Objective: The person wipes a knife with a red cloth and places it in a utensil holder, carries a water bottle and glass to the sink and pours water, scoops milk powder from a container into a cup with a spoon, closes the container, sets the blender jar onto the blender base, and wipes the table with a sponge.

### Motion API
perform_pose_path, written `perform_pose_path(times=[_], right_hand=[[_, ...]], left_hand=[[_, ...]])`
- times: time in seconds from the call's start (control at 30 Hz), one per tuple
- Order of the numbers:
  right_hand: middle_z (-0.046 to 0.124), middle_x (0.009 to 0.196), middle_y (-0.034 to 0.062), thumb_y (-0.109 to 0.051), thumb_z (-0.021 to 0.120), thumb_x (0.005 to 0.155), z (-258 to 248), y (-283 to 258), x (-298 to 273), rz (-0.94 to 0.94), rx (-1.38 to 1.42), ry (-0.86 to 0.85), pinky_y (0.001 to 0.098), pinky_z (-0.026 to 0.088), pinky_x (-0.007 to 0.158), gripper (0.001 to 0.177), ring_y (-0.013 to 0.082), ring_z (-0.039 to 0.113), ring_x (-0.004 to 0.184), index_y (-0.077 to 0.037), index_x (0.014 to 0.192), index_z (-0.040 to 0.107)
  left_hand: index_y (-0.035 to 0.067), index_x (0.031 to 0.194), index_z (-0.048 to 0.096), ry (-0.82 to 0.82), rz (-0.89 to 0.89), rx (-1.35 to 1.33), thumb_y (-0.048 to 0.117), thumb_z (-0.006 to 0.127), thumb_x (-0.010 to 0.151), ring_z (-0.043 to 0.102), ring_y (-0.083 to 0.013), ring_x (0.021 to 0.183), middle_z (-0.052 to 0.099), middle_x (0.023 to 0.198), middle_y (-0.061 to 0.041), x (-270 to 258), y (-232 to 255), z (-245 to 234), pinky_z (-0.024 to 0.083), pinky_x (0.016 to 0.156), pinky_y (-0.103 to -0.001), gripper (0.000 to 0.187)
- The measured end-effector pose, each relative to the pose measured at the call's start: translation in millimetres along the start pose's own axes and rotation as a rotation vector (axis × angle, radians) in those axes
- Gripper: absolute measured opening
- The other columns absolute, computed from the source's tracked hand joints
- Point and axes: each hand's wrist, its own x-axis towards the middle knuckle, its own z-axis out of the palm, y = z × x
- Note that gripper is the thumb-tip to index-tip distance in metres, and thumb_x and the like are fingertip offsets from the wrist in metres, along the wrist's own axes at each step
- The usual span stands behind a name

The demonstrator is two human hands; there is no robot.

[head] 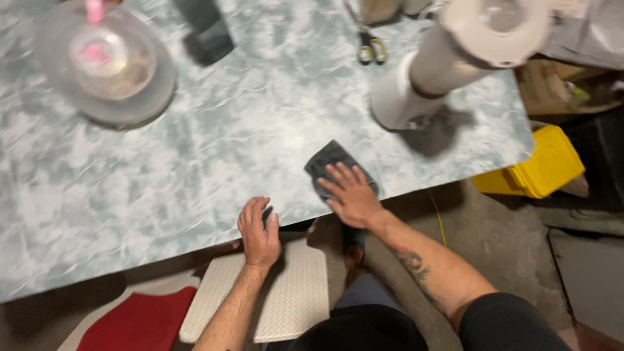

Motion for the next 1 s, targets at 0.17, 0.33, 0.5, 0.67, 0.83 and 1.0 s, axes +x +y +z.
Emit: perform_pose_path(times=[0.17,0.33,0.5,0.67,0.83,1.0], right_hand=[[0.027,0.166,0.0139,-0.043,0.05,0.1,-25.4,137.2,-87.1,0.267,-0.074,0.005,0.0578,0.01,0.124,0.063,0.0368,0.019,0.154,-0.021,0.158,0.038],[0.014,0.17,0.0156,-0.046,0.042,0.103,-50.1,265.2,-150.8,0.54,-0.114,-0.009,0.058,0.003,0.123,0.063,0.0365,0.008,0.157,-0.02,0.16,0.031],[0.007,0.171,0.0147,-0.046,0.043,0.1,-73.6,343.7,-156.9,0.859,0.043,0.034,0.0607,0.0,0.123,0.069,0.0373,0.003,0.158,-0.022,0.163,0.025],[0.01,0.169,0.0221,-0.043,0.047,0.102,-39.8,313.6,-108.4,0.755,-0.134,0.121,0.0662,0.001,0.117,0.069,0.0445,0.004,0.154,-0.014,0.162,0.028],[0.021,0.169,0.0177,-0.042,0.053,0.097,-30.4,274.8,-116.9,0.327,-0.067,0.057,0.0638,0.007,0.122,0.068,0.0396,0.013,0.157,-0.017,0.158,0.037],[0.02,0.169,0.0201,-0.04,0.053,0.096,-52.9,302.6,-88.9,0.501,0.043,0.185,0.0665,0.006,0.12,0.07,0.0424,0.011,0.156,-0.013,0.159,0.039]], left_hand=[[0.004,0.134,0.057,-0.111,0.047,-0.028,0.03,0.053,0.1,0.046,-0.0326,0.134,0.054,0.138,-0.015,10.3,53.7,70.7,0.029,0.117,-0.049,0.044],[0.002,0.136,0.056,-0.152,0.093,-0.02,0.027,0.054,0.101,0.046,-0.0348,0.133,0.054,0.138,-0.017,12.2,97.7,129.7,0.028,0.117,-0.05,0.043],[0.003,0.136,0.056,-0.143,0.104,-0.035,0.028,0.054,0.101,0.049,-0.0337,0.132,0.056,0.137,-0.017,4.2,130.2,162.3,0.029,0.117,-0.05,0.043],[0.003,0.136,0.056,-0.138,0.074,-0.034,0.029,0.054,0.101,0.049,-0.0351,0.13,0.056,0.137,-0.017,-9.7,148.8,168.7,0.03,0.115,-0.05,0.044],[0.005,0.136,0.057,-0.137,-0.025,-0.014,0.031,0.054,0.1,0.052,-0.0337,0.125,0.059,0.135,-0.015,-26.5,148.1,149.9,0.034,0.113,-0.047,0.044],[0.005,0.137,0.057,-0.019,-0.047,0.02,0.031,0.054,0.102,0.049,-0.0356,0.132,0.06,0.138,-0.016,-51.7,139.1,120.8,0.033,0.114,-0.048,0.044]])
